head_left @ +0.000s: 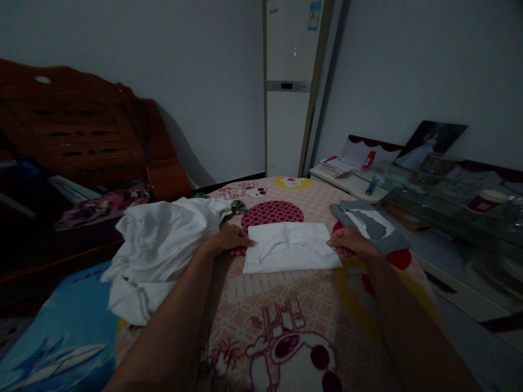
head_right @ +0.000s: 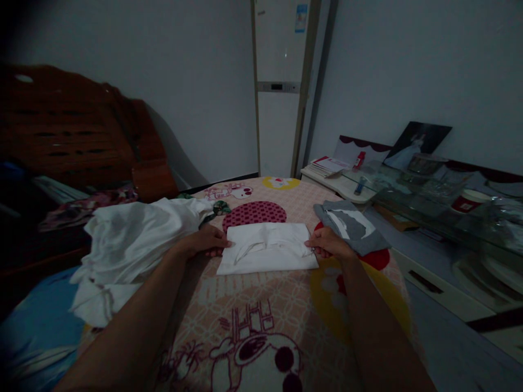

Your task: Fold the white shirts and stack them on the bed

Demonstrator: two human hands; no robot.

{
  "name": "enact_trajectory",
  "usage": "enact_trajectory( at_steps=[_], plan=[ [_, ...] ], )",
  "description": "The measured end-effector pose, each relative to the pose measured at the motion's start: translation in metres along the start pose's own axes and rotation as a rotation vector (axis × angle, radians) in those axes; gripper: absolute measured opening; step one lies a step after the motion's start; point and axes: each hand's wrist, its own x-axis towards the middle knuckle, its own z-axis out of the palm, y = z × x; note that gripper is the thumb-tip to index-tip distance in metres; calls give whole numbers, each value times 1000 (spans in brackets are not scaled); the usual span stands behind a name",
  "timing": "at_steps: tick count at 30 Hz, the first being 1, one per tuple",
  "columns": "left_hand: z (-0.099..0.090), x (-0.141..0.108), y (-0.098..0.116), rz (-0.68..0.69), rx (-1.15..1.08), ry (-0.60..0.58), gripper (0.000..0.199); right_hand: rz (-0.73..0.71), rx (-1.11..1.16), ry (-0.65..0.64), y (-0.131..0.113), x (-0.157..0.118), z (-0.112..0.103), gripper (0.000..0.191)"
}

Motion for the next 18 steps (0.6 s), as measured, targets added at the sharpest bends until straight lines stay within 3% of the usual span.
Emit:
enact_trajectory(
  at_steps=[14, 16, 18],
  plan=[
    [-9, 2, -7, 12, 83, -3, 33, 17, -60, 52, 2, -1, -1, 27],
    [-9, 6, -1, 85, 180, 152, 27, 1, -112, 101, -4, -2, -1, 28],
    [-3, 11, 9, 223, 298, 421, 19, -72, -187, 265, -13, -1, 2, 26]
  ],
)
